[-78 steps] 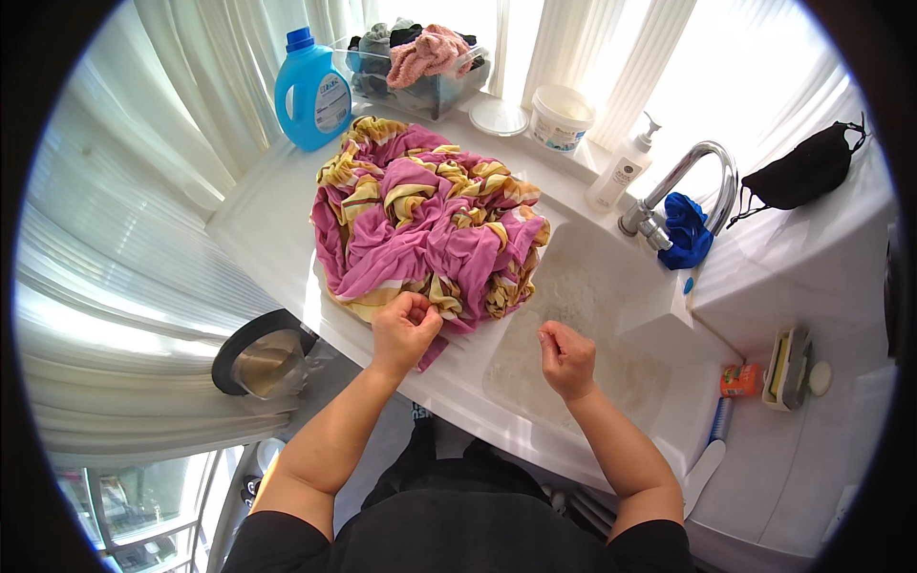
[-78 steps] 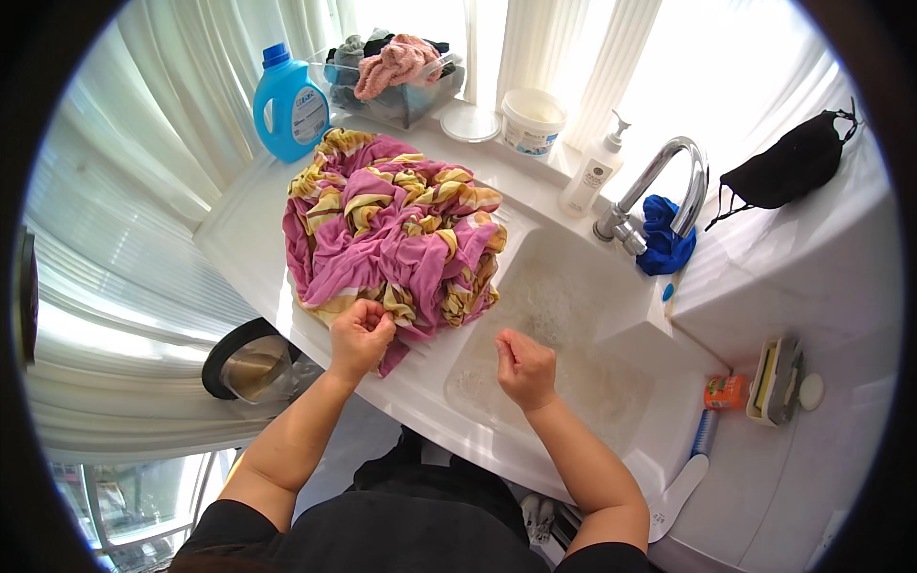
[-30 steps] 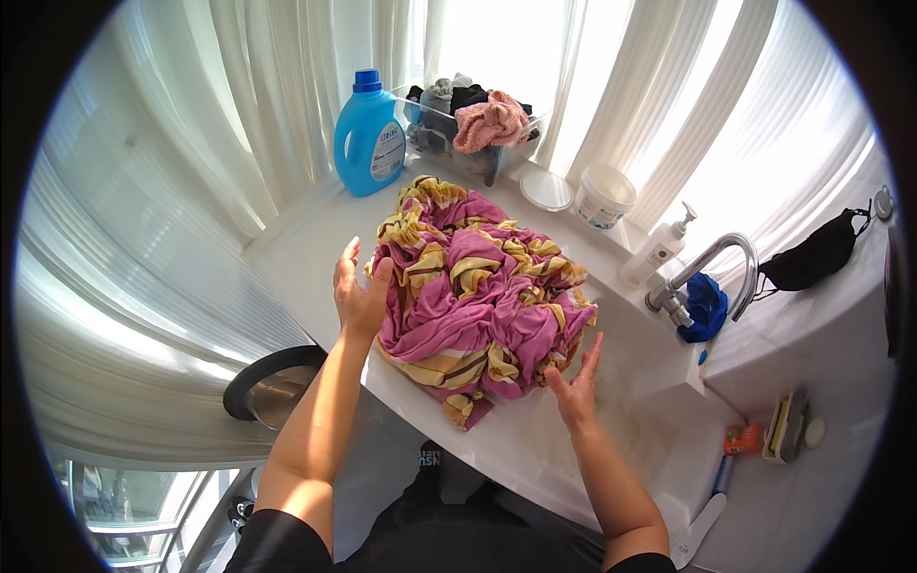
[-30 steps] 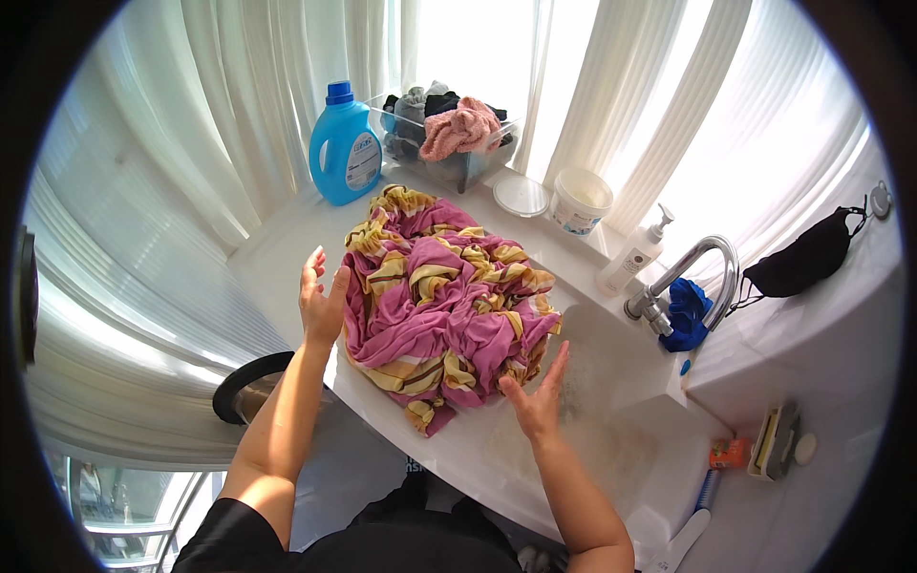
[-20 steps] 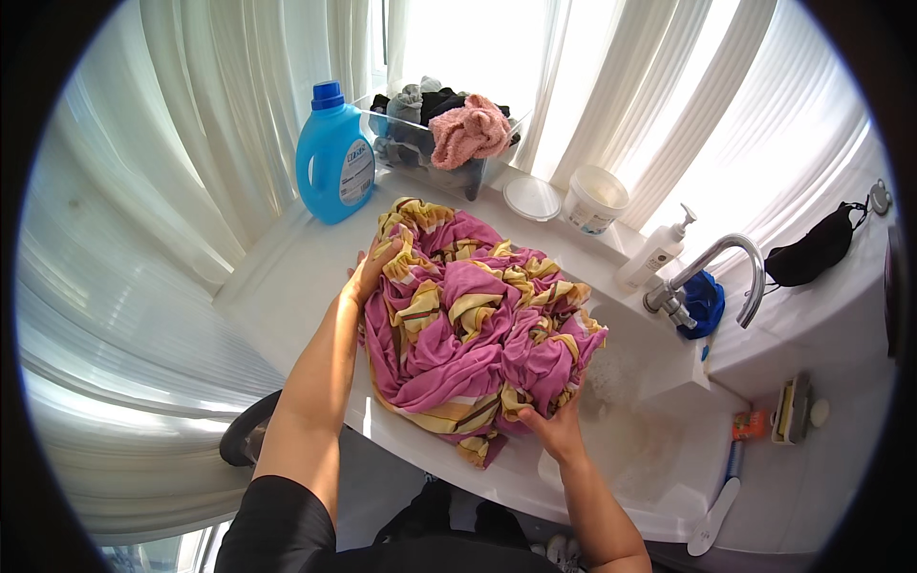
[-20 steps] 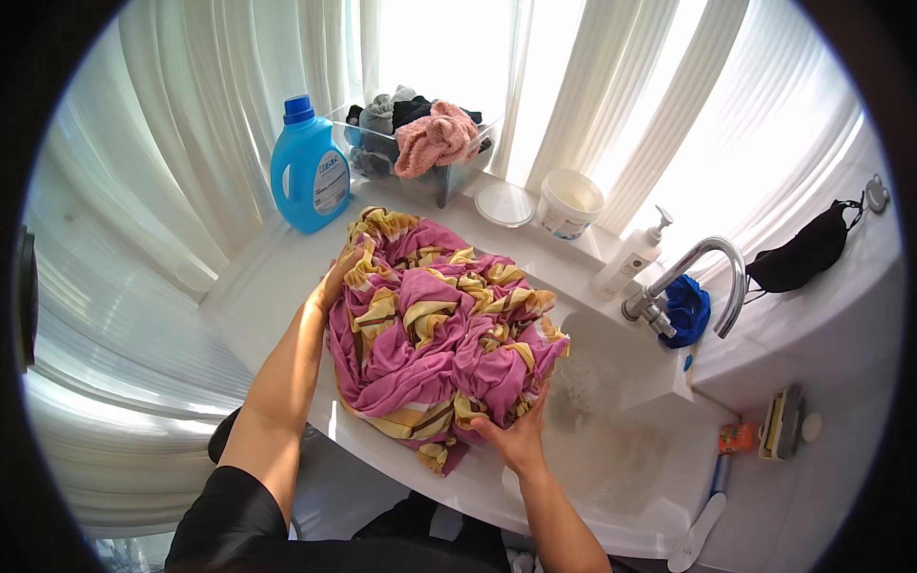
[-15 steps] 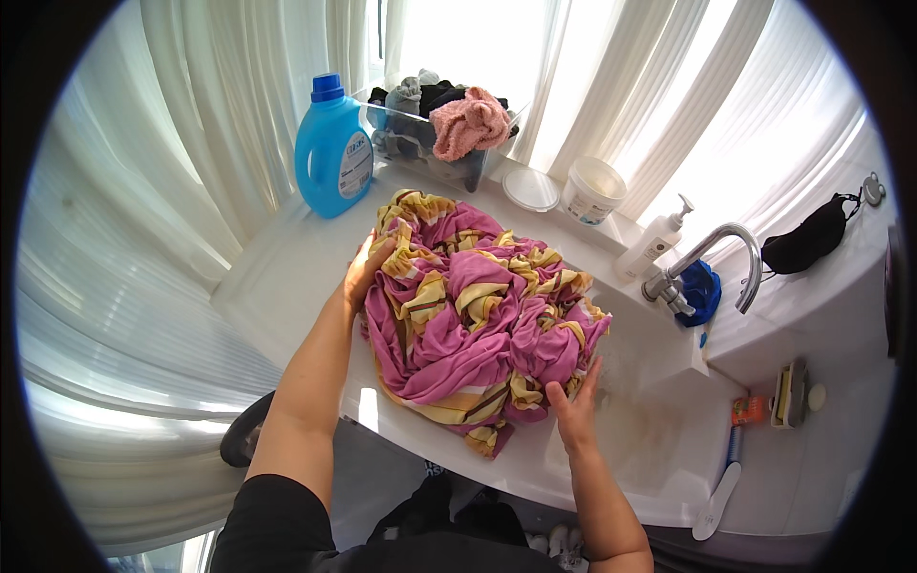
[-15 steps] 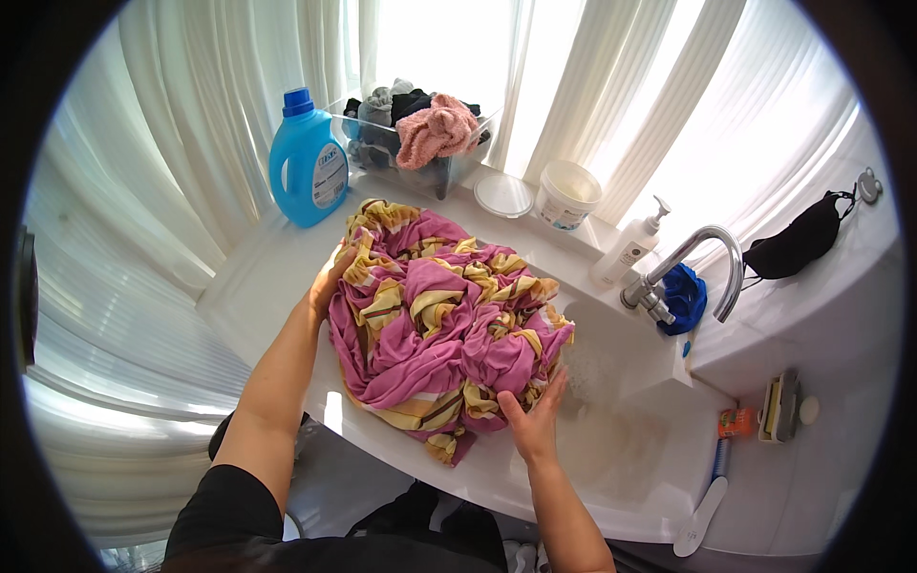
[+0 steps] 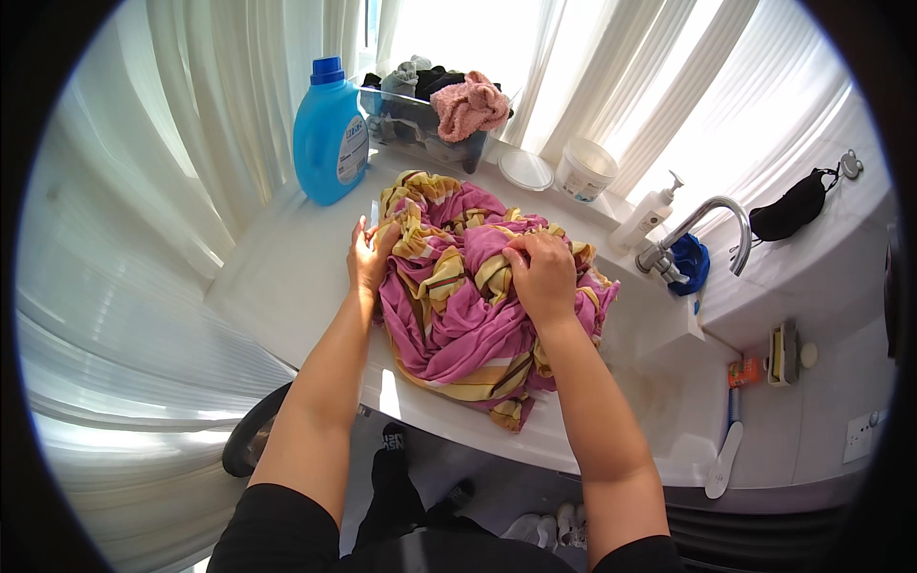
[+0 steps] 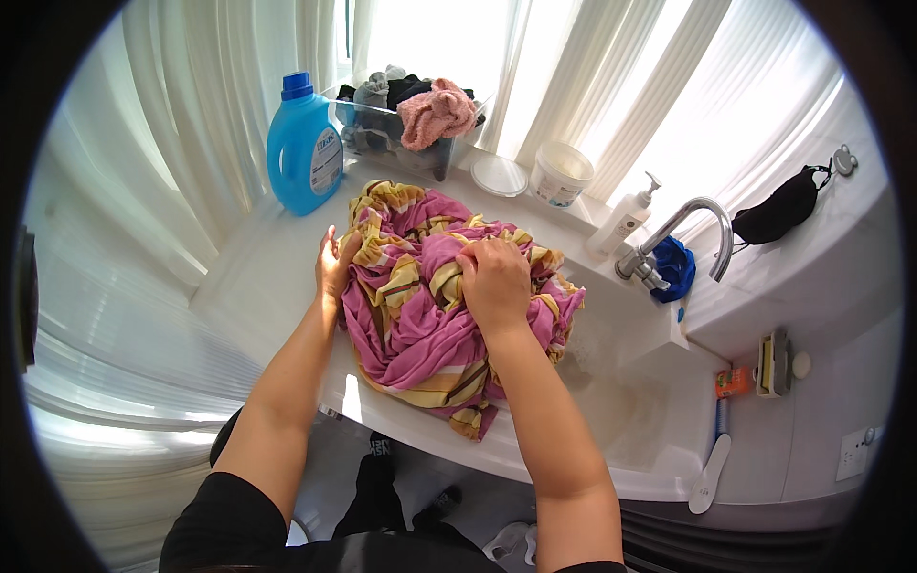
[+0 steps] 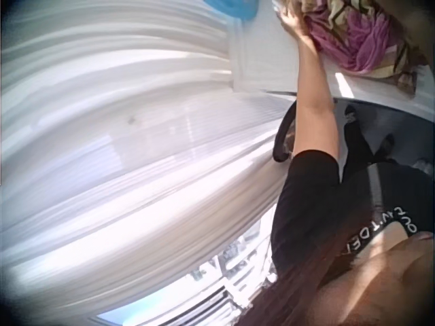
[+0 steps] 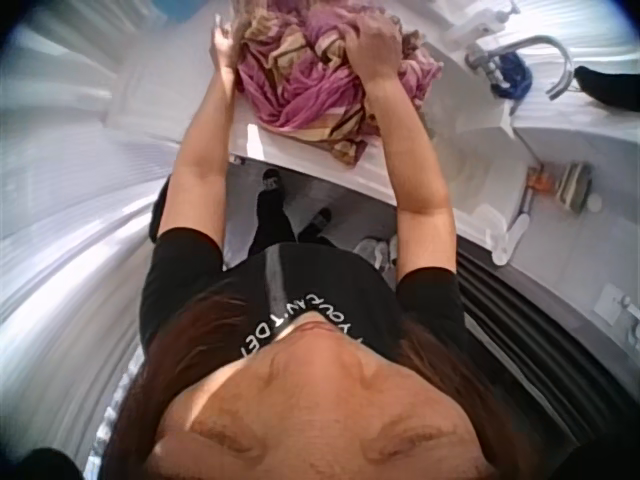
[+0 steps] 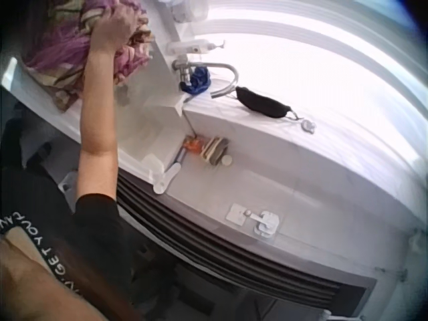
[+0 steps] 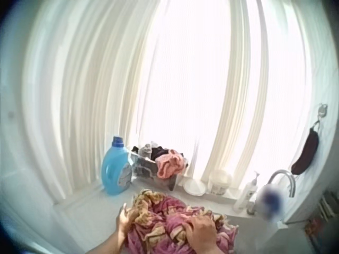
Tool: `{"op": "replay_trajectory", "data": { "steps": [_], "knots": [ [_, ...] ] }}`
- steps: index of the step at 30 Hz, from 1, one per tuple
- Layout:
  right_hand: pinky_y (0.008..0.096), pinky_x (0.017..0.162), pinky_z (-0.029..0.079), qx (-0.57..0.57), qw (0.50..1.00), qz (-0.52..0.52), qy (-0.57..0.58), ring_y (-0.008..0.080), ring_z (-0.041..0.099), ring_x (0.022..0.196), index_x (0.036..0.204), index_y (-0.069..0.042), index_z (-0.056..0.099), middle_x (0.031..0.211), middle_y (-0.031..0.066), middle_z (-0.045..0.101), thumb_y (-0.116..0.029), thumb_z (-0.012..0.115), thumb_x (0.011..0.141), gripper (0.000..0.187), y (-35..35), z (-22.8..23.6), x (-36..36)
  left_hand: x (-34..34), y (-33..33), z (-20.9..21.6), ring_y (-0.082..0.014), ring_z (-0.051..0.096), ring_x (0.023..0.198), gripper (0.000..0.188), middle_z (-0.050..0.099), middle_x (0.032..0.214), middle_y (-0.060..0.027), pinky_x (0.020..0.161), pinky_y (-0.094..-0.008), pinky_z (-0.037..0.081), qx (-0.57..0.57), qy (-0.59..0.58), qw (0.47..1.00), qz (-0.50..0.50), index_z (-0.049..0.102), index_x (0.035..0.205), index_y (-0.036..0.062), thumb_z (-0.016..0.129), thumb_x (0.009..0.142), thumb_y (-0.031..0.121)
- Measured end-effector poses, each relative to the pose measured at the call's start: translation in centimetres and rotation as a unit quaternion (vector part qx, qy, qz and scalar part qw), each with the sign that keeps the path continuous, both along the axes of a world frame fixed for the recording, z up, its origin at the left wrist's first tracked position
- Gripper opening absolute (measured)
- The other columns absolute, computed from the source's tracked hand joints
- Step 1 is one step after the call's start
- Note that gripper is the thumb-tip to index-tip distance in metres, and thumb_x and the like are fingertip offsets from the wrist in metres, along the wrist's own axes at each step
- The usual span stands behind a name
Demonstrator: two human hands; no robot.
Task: The person washes a piece of fabric in a sink by hand, scrubbing it in soapy water, turning it over, and swirling it in the water.
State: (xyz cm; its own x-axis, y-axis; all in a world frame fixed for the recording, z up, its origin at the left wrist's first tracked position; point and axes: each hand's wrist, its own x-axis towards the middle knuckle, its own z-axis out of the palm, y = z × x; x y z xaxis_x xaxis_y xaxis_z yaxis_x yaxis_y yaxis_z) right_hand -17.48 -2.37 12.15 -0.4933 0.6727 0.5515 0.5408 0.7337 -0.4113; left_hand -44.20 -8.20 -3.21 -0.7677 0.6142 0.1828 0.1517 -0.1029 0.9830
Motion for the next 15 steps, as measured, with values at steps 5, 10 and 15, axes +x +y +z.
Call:
{"op": "replay_trajectory", "data": {
  "steps": [5,10,15],
  "knots": [
    [0.0418,0.082,0.046,-0.120,0.991,-0.004,0.050,0.0346,0.060,0.086,0.087,0.000,0.062,0.087,0.0150,0.063,-0.012,0.062,0.086,0.011,-0.5,2.0,0.3,2.7,-2.5,5.1,-0.0335,0.051,0.119,0.064,0.056,0.122,-0.0199,0.103,-0.0421,0.038,0.060,0.207,0.965,0.149,0.045,0.131,-0.0015,0.072,0.085,0.032],
    [0.0355,0.075,0.046,-0.149,0.982,-0.042,0.111,0.0264,0.058,0.079,0.092,0.001,0.059,0.088,0.0133,0.061,-0.012,0.059,0.091,0.013,-1.8,4.1,1.3,7.2,-2.3,14.4,-0.0345,0.053,0.113,0.043,0.061,0.111,-0.0136,0.099,-0.0444,0.040,0.202,0.365,0.897,-0.148,0.058,0.115,0.0033,0.074,0.077,0.015],
    [0.0285,0.067,0.046,-0.153,0.948,-0.146,0.240,0.0134,0.054,0.070,0.094,-0.001,0.061,0.082,0.0041,0.062,-0.015,0.060,0.094,0.013,0.0,5.2,7.8,10.3,-0.4,15.3,-0.0355,0.053,0.111,0.042,0.060,0.112,-0.0141,0.098,-0.0463,0.042,0.176,0.415,0.870,-0.203,0.059,0.114,0.0044,0.073,0.075,0.013]
  ]
}}
